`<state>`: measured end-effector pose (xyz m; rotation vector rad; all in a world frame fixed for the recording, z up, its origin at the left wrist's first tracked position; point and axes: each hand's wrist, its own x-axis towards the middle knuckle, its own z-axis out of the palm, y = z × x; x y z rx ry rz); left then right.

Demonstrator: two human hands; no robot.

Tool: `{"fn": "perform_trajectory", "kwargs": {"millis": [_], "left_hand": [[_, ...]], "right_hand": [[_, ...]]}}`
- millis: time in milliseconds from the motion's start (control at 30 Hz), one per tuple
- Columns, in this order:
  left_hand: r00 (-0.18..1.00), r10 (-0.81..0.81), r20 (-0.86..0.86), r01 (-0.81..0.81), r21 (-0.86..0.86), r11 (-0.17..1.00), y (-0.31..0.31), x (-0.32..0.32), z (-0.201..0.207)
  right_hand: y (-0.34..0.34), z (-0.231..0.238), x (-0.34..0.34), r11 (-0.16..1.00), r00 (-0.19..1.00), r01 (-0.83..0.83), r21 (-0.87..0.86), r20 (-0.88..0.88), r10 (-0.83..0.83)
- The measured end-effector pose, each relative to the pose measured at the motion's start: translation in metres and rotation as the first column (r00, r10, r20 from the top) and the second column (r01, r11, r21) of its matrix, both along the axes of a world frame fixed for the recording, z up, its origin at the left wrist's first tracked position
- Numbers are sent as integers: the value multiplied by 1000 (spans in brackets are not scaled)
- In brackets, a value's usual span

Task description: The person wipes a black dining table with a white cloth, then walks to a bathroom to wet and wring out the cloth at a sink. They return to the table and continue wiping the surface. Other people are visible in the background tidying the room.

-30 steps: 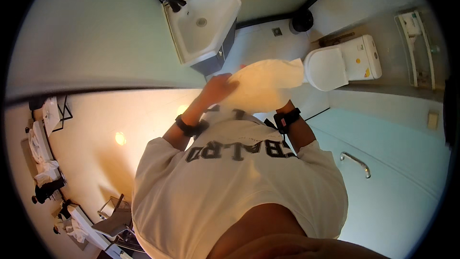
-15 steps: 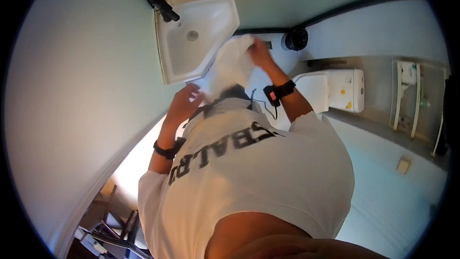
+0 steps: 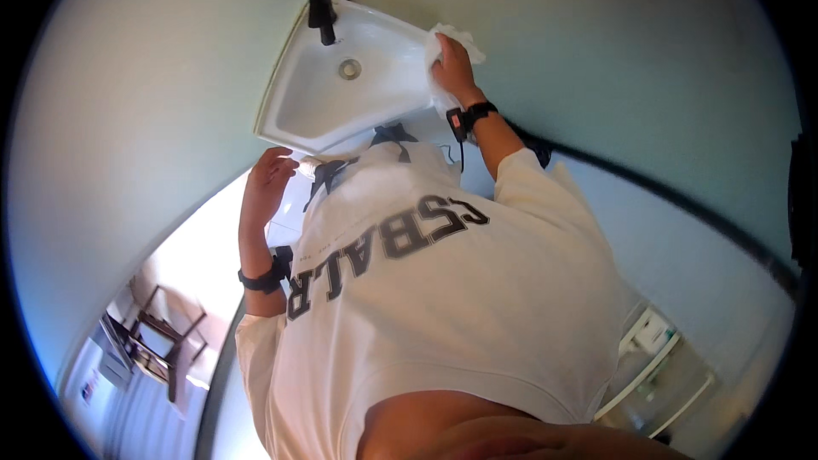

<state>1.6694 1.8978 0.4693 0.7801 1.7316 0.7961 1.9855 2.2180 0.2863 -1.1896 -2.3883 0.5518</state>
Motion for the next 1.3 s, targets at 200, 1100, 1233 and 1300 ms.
{"fn": "perform_trajectory", "kwargs": {"millis": [200, 1100, 1233, 1300], "left_hand": [[979, 200, -22, -201, -16, 980, -16, 16, -7], [941, 333, -63, -337, -63, 939, -86, 45, -15], [930, 365, -41, -367, -73, 927, -96, 50, -11], [922, 386, -15, -387, -48, 921, -104, 53, -17]], "right_hand": [[6, 2, 3, 997, 992, -79, 17, 97, 77], [31, -39, -157, 832, 928, -367, 416, 231, 293], [30, -43, -179, 817, 896, -434, 380, 280, 345], [31, -42, -182, 801, 867, -488, 346, 302, 397]]}}
